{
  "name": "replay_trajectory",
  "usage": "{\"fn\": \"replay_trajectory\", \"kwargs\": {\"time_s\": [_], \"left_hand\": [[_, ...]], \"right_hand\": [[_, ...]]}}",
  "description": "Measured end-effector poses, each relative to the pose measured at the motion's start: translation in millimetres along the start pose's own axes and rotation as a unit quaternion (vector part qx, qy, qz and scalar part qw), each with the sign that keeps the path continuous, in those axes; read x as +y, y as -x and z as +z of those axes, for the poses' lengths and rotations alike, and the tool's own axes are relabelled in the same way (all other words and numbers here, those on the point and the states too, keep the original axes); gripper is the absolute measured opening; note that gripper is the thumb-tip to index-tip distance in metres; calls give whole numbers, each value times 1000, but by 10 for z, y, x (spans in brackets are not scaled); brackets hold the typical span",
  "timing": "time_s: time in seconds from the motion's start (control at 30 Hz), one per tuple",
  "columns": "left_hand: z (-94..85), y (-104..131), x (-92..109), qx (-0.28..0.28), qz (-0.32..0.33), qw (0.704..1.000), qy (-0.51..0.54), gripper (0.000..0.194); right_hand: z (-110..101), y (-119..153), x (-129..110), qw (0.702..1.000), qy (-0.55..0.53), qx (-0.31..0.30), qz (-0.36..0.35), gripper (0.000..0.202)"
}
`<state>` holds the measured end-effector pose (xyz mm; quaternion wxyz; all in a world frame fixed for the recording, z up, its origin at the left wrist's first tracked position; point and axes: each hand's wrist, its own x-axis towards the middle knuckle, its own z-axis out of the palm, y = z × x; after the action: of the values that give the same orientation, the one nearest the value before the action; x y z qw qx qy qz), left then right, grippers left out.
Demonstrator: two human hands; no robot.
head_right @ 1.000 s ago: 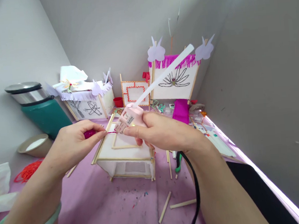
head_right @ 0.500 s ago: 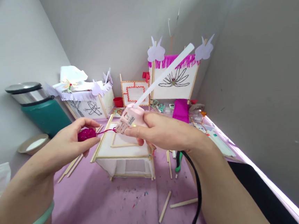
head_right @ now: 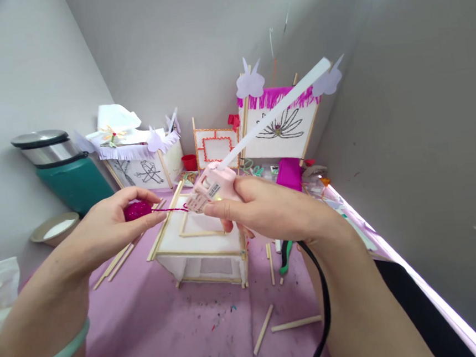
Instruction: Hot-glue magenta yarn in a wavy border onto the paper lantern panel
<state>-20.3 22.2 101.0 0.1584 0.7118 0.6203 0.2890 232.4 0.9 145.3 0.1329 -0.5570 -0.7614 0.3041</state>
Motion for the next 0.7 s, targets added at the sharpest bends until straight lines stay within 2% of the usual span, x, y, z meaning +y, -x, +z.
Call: {"fn": "replay_trajectory", "kwargs": {"time_s": [0.23,0.37,0.47,0.6,0.7], "left_hand": [[-1,-4,-26,-20,21,999,28,32],[20,-6,-40,-15,22,1000,16,32],[22,-1,-26,-15,27,999,34,35],[3,1,11,-16,32,998,44,39],[-9,-9,5,-18,42,998,46,35]], "right_hand": [[28,6,-78,999,-7,9,33,55],[0,22,-147,999,-6,-21,38,52],[-16,37,-188,998,15,-21,55,52],[-4,38,-173,999,16,-15,48,53],[18,25,-136,999,17,-13,45,55]]}}
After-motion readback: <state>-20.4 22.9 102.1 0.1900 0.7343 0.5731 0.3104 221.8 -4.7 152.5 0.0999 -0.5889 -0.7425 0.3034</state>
